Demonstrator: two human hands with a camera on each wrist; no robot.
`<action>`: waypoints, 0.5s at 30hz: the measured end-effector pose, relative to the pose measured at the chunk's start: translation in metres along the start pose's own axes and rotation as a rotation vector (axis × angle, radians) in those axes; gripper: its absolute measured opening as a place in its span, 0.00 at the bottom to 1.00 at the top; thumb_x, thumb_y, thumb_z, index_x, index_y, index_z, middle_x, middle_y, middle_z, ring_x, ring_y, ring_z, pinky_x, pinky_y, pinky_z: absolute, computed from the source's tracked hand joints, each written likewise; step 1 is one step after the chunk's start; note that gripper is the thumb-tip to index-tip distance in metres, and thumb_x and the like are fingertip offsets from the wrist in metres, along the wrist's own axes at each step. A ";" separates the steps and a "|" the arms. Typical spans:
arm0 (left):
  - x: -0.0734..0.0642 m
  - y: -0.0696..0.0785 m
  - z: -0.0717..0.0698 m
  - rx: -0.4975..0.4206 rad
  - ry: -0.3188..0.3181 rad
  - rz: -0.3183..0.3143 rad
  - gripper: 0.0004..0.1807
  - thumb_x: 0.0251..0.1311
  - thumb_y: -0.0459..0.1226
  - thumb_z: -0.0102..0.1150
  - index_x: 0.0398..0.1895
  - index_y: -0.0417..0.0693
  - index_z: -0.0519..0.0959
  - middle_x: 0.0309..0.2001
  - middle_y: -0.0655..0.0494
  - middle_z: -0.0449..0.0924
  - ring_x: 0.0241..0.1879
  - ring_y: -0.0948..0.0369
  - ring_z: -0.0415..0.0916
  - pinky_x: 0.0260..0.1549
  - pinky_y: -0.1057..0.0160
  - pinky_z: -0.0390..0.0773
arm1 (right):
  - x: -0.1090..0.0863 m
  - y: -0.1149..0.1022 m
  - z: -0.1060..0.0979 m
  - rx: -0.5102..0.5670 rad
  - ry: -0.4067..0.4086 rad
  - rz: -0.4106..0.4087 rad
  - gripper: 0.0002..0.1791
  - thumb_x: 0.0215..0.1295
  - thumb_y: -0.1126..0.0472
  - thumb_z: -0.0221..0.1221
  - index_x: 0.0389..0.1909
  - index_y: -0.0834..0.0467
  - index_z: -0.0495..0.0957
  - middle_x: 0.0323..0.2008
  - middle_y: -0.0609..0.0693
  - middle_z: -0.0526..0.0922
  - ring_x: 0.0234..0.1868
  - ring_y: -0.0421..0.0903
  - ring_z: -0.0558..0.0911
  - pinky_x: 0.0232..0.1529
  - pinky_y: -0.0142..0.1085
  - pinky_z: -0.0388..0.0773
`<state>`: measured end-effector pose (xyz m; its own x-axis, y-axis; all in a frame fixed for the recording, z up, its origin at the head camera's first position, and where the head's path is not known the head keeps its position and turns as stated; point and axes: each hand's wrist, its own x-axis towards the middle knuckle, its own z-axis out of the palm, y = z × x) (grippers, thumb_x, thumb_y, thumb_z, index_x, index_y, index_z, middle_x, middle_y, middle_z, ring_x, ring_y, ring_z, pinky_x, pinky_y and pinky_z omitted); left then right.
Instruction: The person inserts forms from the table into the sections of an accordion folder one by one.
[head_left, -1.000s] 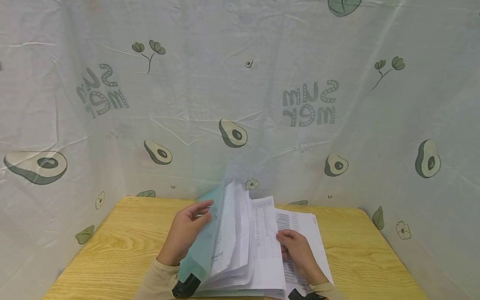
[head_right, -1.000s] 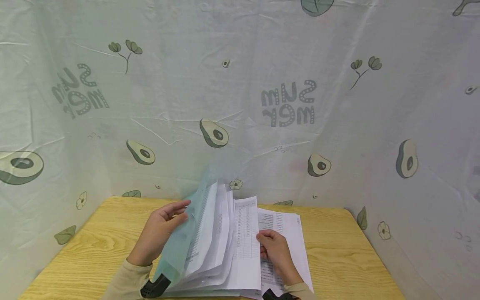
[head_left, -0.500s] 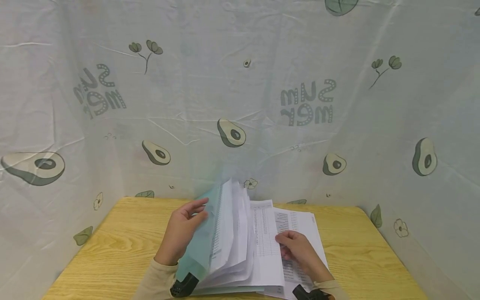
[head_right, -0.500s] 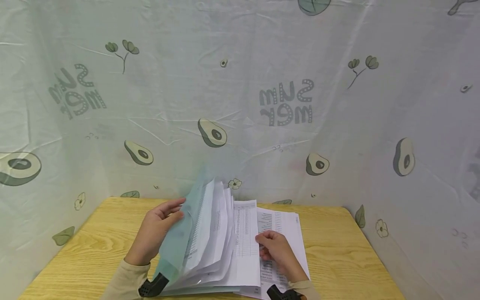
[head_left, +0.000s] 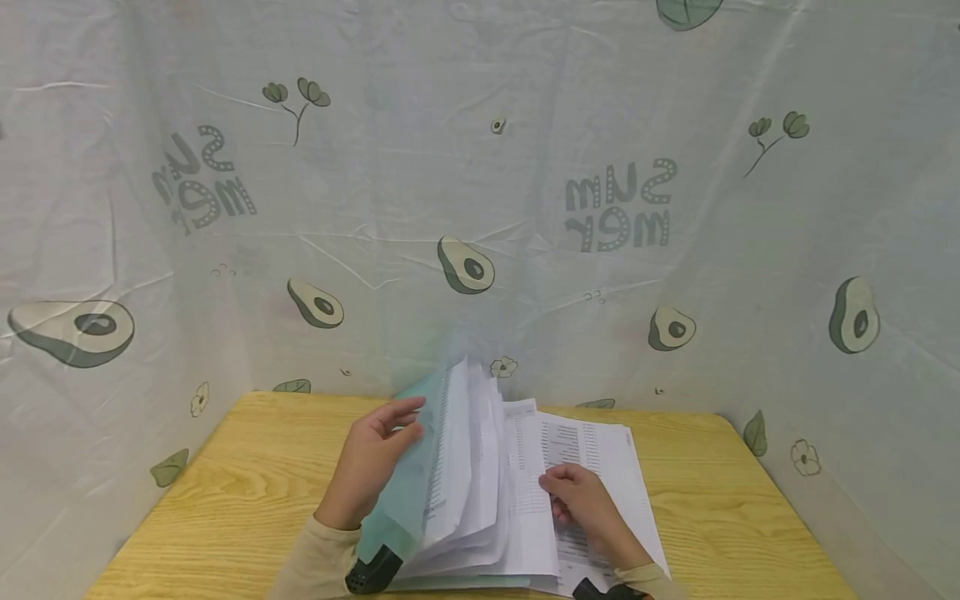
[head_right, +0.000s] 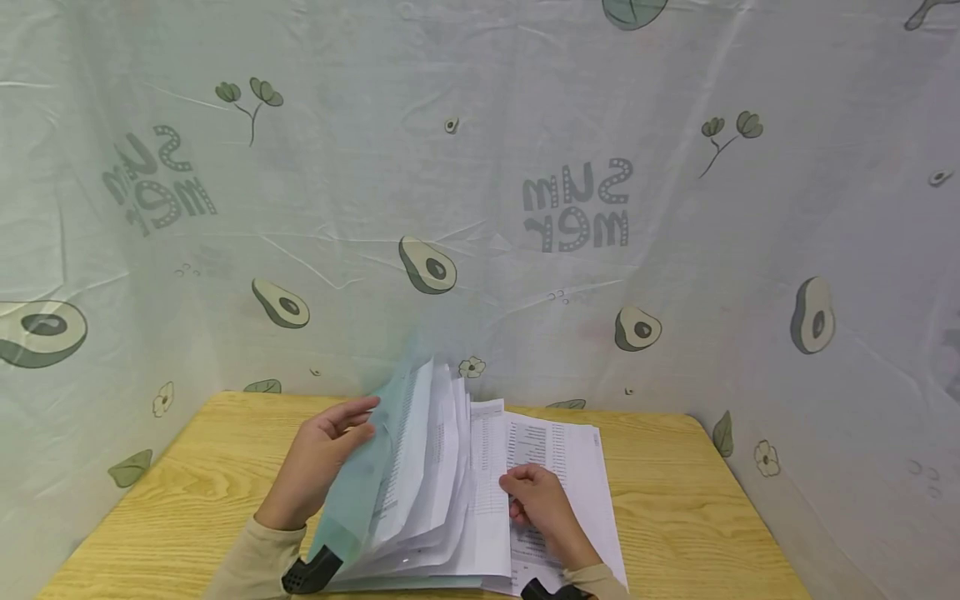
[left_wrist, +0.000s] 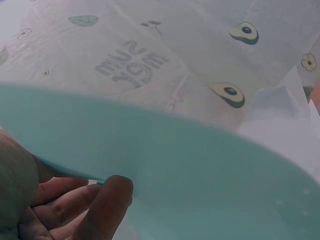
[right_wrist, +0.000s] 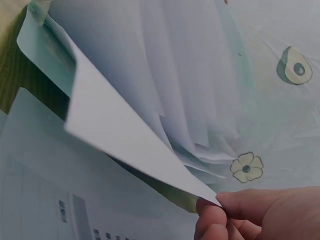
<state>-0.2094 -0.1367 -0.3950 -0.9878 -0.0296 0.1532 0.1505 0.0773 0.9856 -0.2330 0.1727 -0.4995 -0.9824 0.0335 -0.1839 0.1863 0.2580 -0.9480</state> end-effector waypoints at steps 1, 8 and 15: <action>0.000 0.000 0.001 0.002 -0.002 -0.001 0.20 0.67 0.31 0.64 0.62 0.45 0.82 0.55 0.48 0.82 0.55 0.54 0.78 0.46 0.66 0.79 | 0.000 0.001 0.002 0.002 0.000 -0.003 0.14 0.70 0.58 0.65 0.47 0.65 0.80 0.24 0.49 0.77 0.22 0.41 0.74 0.22 0.30 0.71; 0.000 0.000 0.004 0.004 -0.014 -0.004 0.20 0.67 0.30 0.64 0.62 0.44 0.82 0.54 0.47 0.83 0.55 0.52 0.79 0.46 0.67 0.79 | 0.000 0.003 0.007 0.037 -0.031 -0.032 0.14 0.71 0.58 0.64 0.47 0.66 0.80 0.25 0.48 0.78 0.21 0.40 0.74 0.22 0.30 0.72; -0.001 0.000 0.003 -0.007 -0.007 -0.006 0.21 0.67 0.30 0.63 0.63 0.44 0.82 0.55 0.46 0.82 0.56 0.53 0.78 0.46 0.67 0.79 | -0.003 0.000 0.001 0.038 -0.070 -0.002 0.13 0.69 0.58 0.64 0.43 0.65 0.82 0.27 0.49 0.77 0.22 0.40 0.74 0.23 0.30 0.72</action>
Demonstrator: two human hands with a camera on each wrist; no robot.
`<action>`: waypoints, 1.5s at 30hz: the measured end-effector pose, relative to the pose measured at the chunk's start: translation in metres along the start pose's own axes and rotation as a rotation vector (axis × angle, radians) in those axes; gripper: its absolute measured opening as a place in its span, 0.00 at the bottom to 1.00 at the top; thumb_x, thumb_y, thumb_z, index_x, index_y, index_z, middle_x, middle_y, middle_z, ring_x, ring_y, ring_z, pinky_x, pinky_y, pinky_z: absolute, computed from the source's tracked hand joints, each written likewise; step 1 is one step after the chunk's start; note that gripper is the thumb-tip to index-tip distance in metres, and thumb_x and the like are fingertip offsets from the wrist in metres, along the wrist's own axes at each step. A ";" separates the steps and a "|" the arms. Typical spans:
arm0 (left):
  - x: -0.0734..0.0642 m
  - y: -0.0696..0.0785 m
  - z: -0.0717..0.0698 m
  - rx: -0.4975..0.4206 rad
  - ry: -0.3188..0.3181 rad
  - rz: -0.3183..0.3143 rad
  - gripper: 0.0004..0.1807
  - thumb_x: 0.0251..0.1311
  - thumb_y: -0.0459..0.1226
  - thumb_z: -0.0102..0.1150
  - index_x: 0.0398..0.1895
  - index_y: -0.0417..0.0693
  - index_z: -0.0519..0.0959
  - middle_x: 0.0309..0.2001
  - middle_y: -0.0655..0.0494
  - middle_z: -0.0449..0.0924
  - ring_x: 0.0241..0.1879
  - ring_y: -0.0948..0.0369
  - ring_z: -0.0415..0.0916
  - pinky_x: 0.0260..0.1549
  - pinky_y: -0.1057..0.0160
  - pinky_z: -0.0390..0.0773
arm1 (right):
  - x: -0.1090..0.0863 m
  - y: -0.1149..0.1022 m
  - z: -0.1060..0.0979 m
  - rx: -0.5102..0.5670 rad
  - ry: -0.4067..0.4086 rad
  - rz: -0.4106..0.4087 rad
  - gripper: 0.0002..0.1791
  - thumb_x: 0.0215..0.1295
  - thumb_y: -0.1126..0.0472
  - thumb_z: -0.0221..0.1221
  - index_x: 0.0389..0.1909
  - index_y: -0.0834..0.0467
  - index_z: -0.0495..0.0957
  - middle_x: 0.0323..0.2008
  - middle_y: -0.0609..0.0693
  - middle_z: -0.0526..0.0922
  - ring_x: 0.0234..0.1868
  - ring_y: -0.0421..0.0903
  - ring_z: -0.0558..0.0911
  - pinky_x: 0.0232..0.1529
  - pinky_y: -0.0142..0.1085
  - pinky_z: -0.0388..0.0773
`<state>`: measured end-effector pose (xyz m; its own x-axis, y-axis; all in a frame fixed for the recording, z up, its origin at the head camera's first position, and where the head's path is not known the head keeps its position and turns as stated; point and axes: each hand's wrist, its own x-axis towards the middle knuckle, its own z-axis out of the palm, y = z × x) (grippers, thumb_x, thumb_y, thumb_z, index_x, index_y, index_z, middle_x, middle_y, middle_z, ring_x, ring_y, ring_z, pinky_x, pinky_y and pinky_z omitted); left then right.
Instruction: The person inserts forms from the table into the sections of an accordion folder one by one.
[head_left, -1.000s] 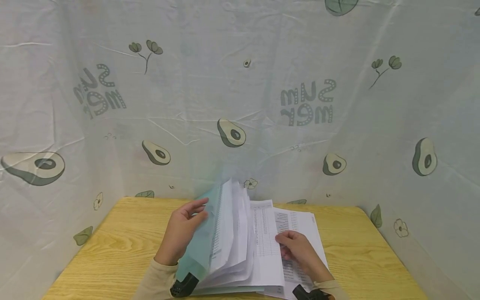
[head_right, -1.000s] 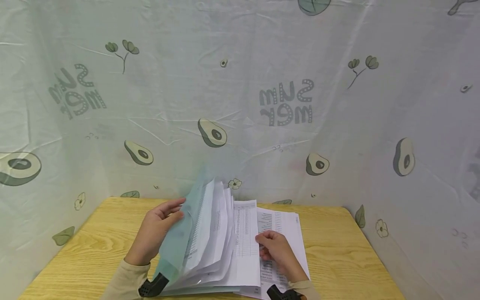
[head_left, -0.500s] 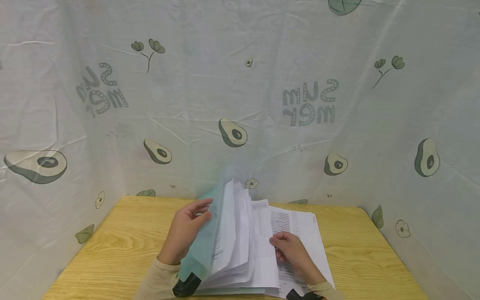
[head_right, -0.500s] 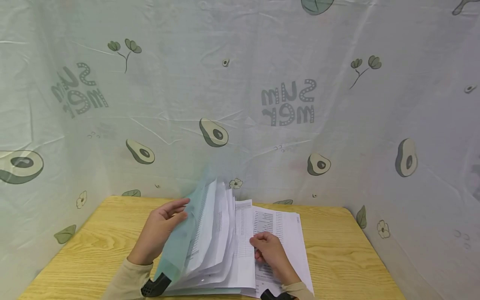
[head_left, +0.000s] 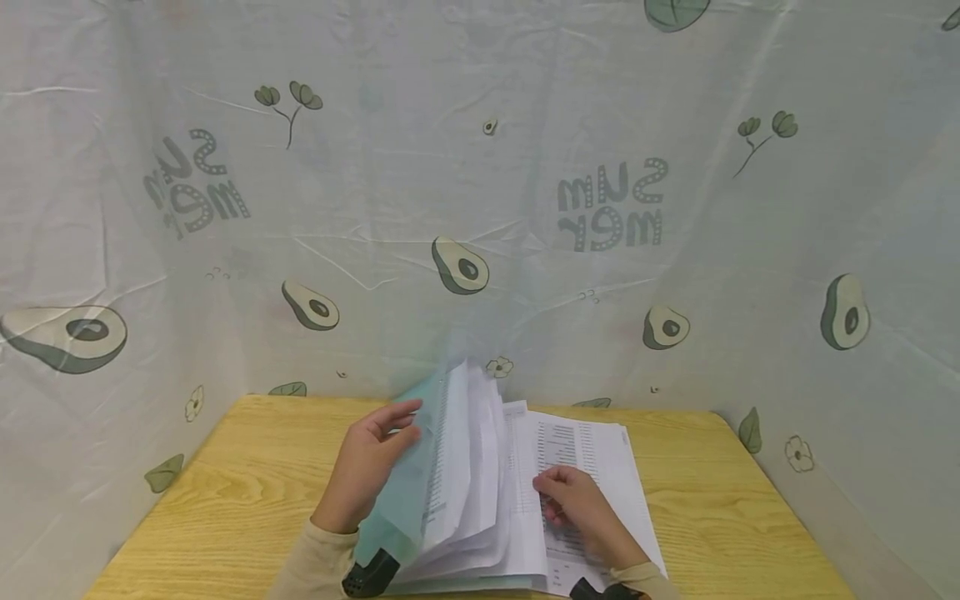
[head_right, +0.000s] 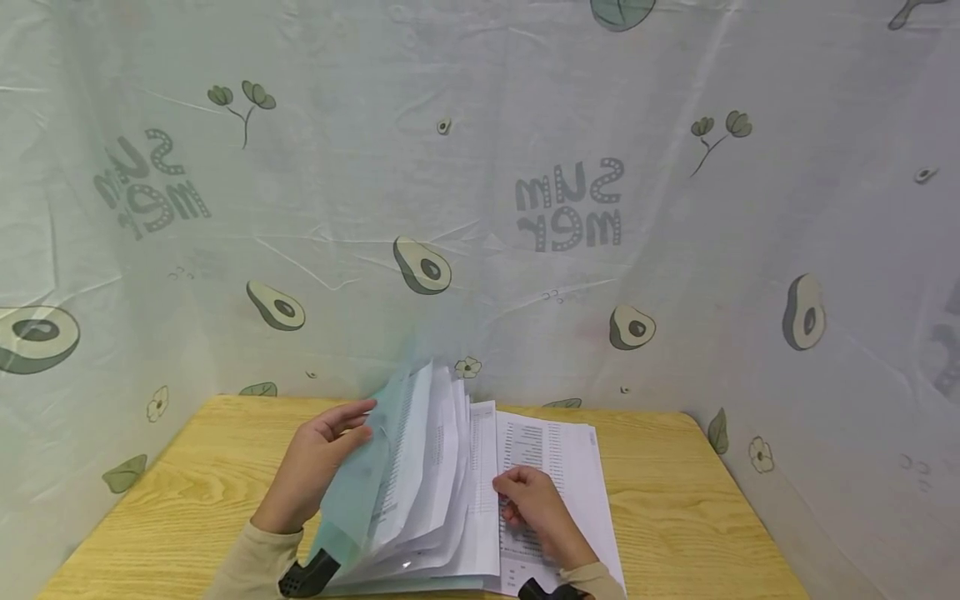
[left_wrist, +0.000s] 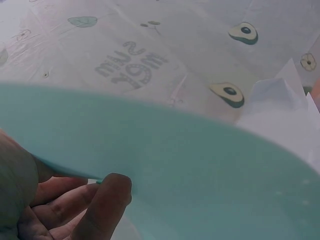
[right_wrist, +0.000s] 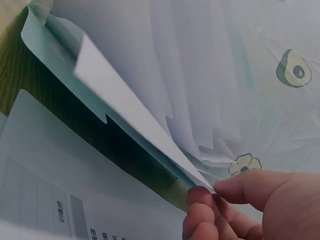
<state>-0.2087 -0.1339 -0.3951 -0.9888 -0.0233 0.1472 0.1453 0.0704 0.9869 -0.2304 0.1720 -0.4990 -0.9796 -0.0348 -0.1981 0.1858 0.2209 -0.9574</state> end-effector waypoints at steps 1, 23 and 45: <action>0.000 0.000 0.000 0.000 0.002 0.000 0.21 0.67 0.30 0.63 0.63 0.44 0.82 0.55 0.46 0.82 0.56 0.54 0.78 0.46 0.68 0.79 | 0.000 -0.001 -0.001 -0.009 -0.013 0.003 0.13 0.69 0.58 0.64 0.42 0.65 0.82 0.26 0.48 0.77 0.22 0.40 0.75 0.23 0.30 0.72; -0.003 0.000 0.011 0.010 -0.024 0.029 0.20 0.66 0.30 0.64 0.61 0.43 0.83 0.54 0.48 0.84 0.53 0.54 0.79 0.46 0.66 0.79 | 0.000 0.007 0.008 -0.035 -0.084 -0.065 0.11 0.70 0.58 0.64 0.37 0.64 0.82 0.22 0.46 0.76 0.20 0.38 0.72 0.21 0.28 0.68; -0.004 0.000 0.012 0.024 -0.022 0.018 0.19 0.66 0.30 0.65 0.60 0.44 0.84 0.54 0.47 0.83 0.54 0.53 0.79 0.45 0.66 0.79 | -0.001 0.010 0.013 -0.047 -0.104 -0.046 0.11 0.72 0.58 0.60 0.38 0.63 0.82 0.25 0.47 0.78 0.21 0.39 0.74 0.22 0.29 0.69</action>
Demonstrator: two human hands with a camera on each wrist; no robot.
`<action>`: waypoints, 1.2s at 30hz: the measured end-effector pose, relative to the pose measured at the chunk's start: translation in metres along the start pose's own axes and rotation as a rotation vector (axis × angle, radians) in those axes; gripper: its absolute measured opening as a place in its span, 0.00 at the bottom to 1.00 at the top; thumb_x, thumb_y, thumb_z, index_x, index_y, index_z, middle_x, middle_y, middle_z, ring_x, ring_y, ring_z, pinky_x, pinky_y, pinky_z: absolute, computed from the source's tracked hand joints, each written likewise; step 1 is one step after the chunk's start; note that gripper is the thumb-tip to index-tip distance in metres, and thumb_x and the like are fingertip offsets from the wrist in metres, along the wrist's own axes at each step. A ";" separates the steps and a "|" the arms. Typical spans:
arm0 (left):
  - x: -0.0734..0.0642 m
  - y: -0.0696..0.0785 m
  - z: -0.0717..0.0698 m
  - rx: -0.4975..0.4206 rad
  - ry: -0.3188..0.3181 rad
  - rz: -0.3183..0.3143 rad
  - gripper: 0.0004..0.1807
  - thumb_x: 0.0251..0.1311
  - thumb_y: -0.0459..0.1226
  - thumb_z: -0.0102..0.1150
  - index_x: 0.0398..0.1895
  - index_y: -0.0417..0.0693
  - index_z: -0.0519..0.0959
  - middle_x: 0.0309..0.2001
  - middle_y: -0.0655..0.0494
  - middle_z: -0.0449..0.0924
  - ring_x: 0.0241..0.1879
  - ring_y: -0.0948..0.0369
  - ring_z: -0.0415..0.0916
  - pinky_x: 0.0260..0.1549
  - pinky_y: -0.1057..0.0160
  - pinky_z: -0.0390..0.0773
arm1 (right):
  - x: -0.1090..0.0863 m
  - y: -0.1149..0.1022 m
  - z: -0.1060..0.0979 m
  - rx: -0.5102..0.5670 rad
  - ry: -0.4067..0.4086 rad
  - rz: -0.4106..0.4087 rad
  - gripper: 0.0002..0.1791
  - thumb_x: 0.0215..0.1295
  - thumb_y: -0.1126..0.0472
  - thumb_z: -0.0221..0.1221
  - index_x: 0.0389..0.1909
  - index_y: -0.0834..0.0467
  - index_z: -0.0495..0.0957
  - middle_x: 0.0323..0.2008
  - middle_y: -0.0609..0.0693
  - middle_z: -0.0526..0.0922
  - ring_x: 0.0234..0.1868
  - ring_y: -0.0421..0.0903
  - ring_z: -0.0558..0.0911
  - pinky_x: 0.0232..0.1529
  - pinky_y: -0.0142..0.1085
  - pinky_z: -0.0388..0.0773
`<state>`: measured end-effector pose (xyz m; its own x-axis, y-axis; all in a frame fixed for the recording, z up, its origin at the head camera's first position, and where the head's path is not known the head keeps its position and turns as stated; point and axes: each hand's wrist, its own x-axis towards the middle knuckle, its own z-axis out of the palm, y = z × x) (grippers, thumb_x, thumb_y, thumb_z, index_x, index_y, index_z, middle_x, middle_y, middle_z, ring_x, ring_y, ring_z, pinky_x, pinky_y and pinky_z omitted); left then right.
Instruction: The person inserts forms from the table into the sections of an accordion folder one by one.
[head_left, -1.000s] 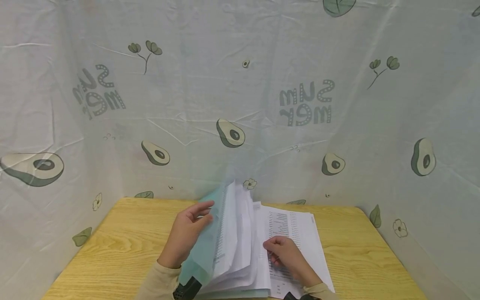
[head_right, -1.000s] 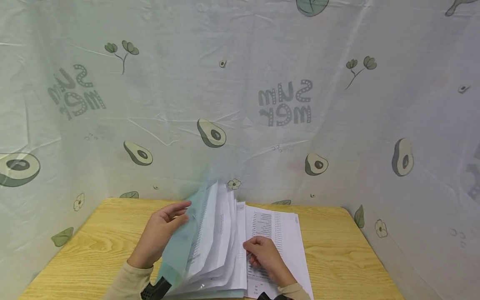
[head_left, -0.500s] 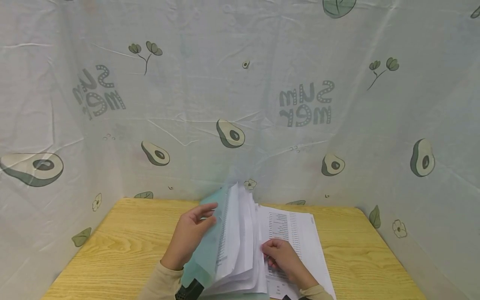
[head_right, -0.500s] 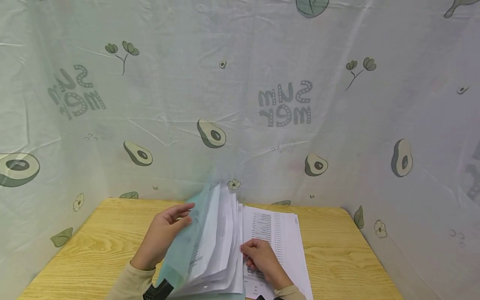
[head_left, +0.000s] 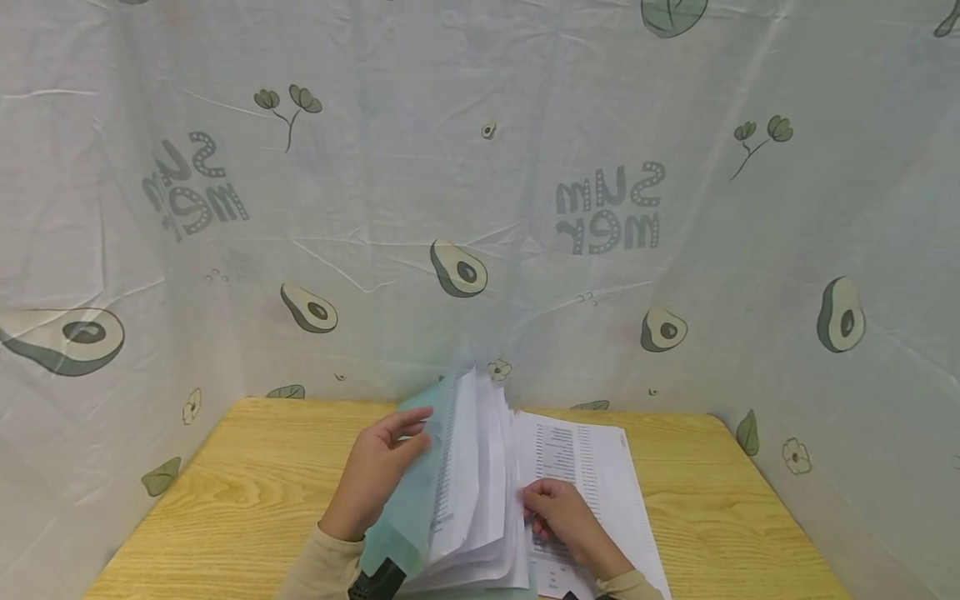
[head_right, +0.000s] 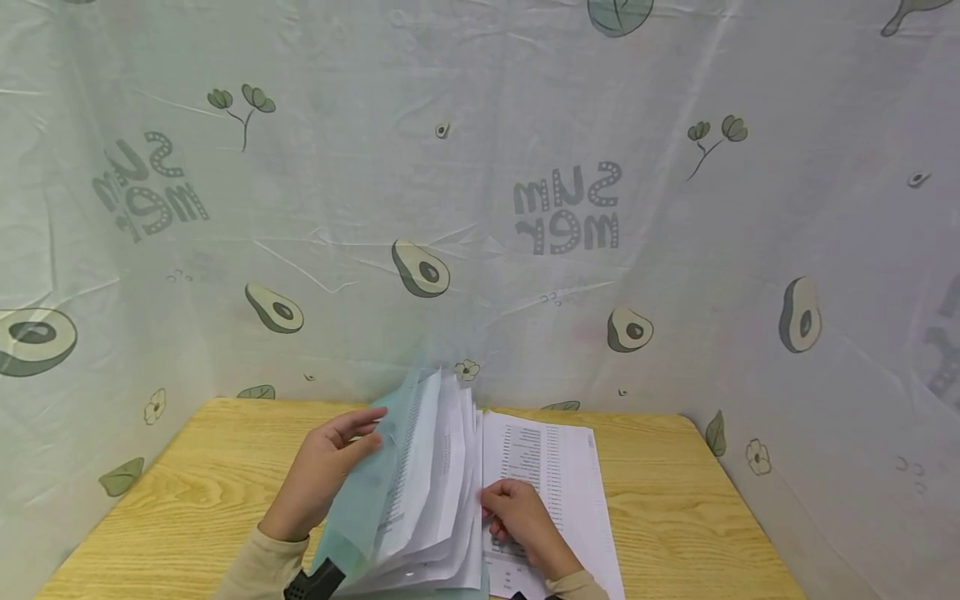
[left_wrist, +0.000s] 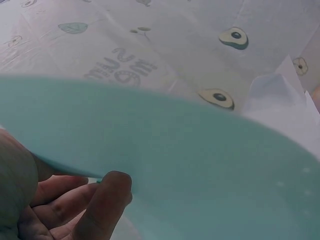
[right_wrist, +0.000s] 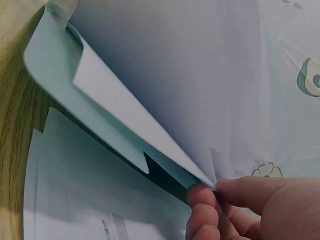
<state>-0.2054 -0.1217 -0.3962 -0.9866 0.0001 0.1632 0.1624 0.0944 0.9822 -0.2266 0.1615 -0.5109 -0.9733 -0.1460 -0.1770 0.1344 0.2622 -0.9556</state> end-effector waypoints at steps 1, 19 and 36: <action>0.000 0.000 -0.001 -0.002 0.003 -0.002 0.19 0.66 0.30 0.65 0.60 0.44 0.83 0.54 0.48 0.83 0.54 0.54 0.79 0.45 0.66 0.79 | 0.000 -0.001 0.000 0.000 -0.003 0.007 0.11 0.72 0.57 0.59 0.38 0.63 0.82 0.25 0.47 0.79 0.21 0.39 0.74 0.22 0.29 0.69; 0.001 0.001 -0.008 -0.019 0.012 -0.021 0.20 0.67 0.31 0.64 0.63 0.44 0.82 0.55 0.47 0.83 0.55 0.56 0.78 0.46 0.67 0.79 | -0.002 -0.013 -0.029 -0.016 0.059 0.007 0.16 0.72 0.57 0.60 0.46 0.68 0.81 0.28 0.50 0.83 0.23 0.40 0.75 0.26 0.32 0.73; 0.001 0.000 -0.008 -0.027 0.020 -0.012 0.20 0.68 0.30 0.63 0.62 0.44 0.82 0.55 0.46 0.83 0.54 0.55 0.78 0.45 0.67 0.79 | -0.007 -0.011 -0.067 -0.105 0.184 0.050 0.14 0.73 0.59 0.60 0.44 0.68 0.81 0.29 0.51 0.82 0.28 0.44 0.77 0.29 0.34 0.76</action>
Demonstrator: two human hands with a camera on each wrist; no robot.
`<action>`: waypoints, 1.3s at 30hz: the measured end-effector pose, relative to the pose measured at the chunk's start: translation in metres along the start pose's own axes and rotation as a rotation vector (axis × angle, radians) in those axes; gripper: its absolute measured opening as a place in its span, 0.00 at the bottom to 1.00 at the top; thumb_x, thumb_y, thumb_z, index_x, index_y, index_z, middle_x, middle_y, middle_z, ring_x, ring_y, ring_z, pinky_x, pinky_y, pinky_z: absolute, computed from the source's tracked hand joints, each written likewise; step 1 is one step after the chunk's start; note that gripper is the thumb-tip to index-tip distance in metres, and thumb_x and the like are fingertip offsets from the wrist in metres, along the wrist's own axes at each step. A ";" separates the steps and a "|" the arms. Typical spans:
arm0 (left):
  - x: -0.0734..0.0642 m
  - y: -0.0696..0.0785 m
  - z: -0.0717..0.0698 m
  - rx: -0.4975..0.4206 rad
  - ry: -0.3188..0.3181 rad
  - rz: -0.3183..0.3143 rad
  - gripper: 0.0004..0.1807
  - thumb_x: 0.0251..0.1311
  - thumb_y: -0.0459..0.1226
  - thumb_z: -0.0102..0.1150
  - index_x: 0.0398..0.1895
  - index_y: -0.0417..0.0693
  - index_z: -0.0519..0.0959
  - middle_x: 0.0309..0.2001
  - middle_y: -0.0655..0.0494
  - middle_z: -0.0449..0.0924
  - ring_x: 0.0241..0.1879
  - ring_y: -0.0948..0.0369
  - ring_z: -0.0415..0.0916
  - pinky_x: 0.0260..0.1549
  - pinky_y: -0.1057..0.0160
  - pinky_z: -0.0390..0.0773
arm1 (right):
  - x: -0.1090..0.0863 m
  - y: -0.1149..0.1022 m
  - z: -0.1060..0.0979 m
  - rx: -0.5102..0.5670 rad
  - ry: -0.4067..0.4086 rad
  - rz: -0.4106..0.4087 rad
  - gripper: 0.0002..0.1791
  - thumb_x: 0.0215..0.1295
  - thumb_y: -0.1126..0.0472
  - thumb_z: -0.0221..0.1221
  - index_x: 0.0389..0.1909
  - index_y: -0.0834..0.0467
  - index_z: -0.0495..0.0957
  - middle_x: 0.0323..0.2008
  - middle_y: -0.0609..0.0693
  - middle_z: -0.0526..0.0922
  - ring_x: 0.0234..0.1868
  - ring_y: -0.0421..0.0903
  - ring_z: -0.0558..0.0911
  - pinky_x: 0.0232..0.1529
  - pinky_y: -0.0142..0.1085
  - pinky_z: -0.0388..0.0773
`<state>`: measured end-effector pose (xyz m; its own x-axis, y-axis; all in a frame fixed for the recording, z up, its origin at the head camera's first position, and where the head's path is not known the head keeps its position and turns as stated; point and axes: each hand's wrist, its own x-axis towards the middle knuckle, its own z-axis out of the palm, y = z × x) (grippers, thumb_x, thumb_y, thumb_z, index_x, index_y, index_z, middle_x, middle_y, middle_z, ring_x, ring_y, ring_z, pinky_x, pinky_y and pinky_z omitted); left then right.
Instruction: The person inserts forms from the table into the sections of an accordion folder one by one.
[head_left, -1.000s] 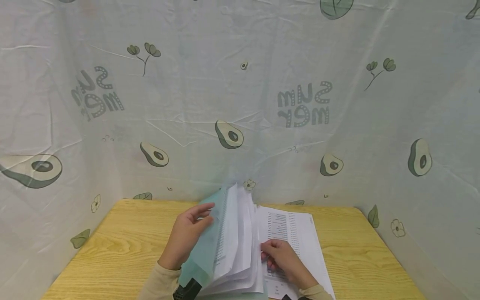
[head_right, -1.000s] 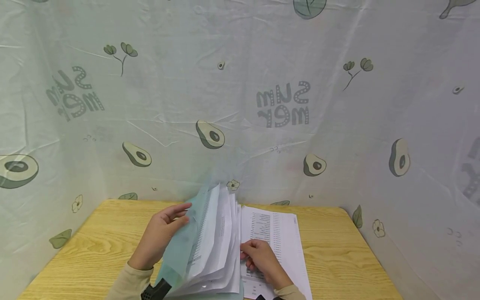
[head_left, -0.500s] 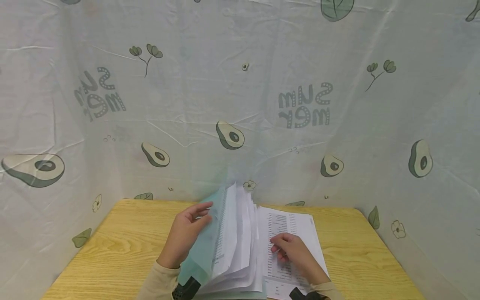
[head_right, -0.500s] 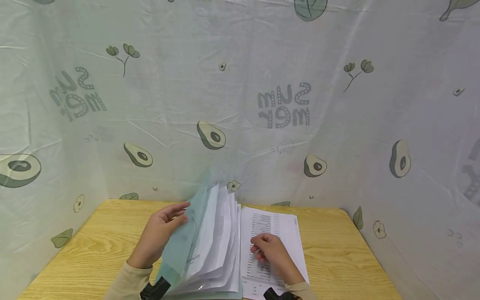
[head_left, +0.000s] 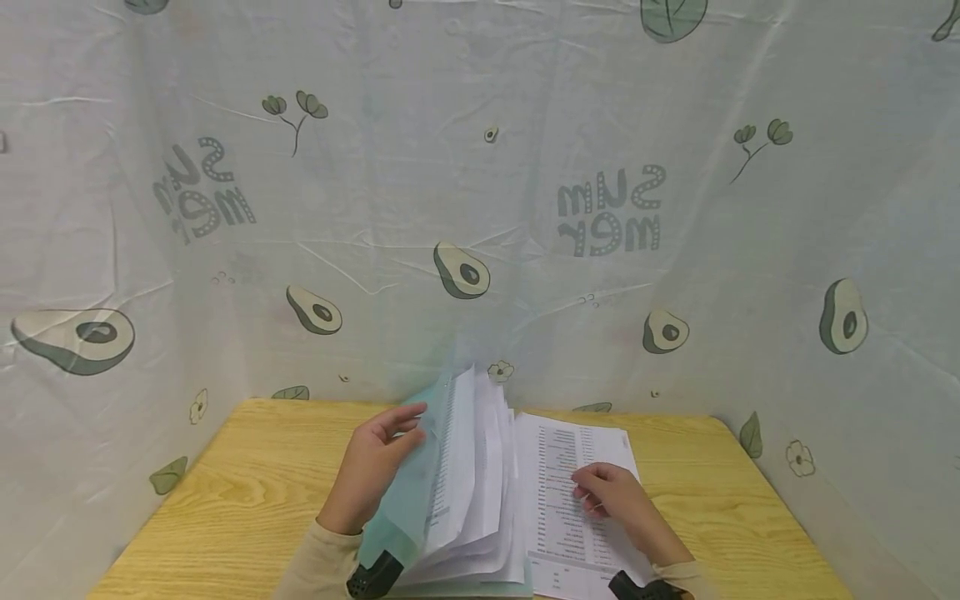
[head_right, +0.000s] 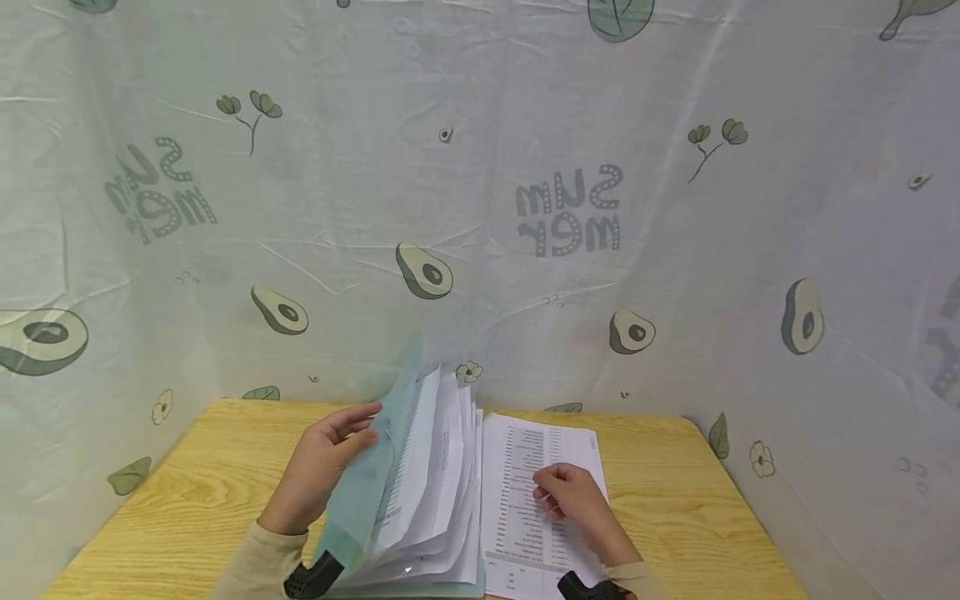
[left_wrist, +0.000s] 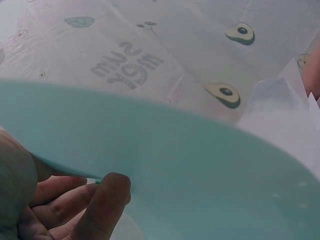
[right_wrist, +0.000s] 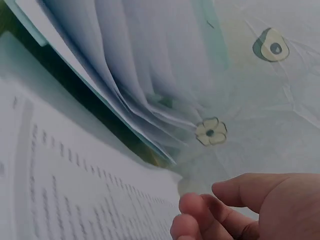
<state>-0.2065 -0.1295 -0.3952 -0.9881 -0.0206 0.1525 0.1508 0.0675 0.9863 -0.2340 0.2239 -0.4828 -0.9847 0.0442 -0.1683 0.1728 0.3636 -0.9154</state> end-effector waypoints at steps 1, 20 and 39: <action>0.000 0.000 0.000 0.003 0.001 0.000 0.20 0.68 0.30 0.63 0.62 0.44 0.82 0.55 0.46 0.83 0.54 0.55 0.78 0.45 0.67 0.79 | 0.001 0.000 -0.006 -0.020 0.018 0.007 0.14 0.73 0.58 0.60 0.44 0.68 0.81 0.30 0.52 0.83 0.29 0.45 0.78 0.31 0.35 0.77; 0.002 -0.003 0.000 0.014 0.000 0.004 0.20 0.67 0.31 0.63 0.62 0.44 0.82 0.54 0.47 0.83 0.53 0.55 0.78 0.46 0.64 0.78 | 0.015 0.019 -0.076 -0.330 0.136 0.075 0.22 0.72 0.55 0.61 0.50 0.73 0.74 0.32 0.57 0.76 0.34 0.50 0.76 0.33 0.40 0.72; 0.004 -0.006 0.000 0.013 -0.002 -0.012 0.20 0.67 0.32 0.64 0.63 0.44 0.82 0.55 0.47 0.83 0.56 0.53 0.78 0.48 0.61 0.78 | 0.025 0.028 -0.059 -0.569 0.115 0.084 0.24 0.61 0.52 0.70 0.39 0.71 0.78 0.32 0.58 0.78 0.35 0.53 0.75 0.36 0.43 0.72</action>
<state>-0.2110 -0.1298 -0.4011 -0.9898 -0.0196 0.1408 0.1389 0.0800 0.9871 -0.2554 0.2898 -0.4911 -0.9696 0.1837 -0.1617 0.2433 0.7955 -0.5550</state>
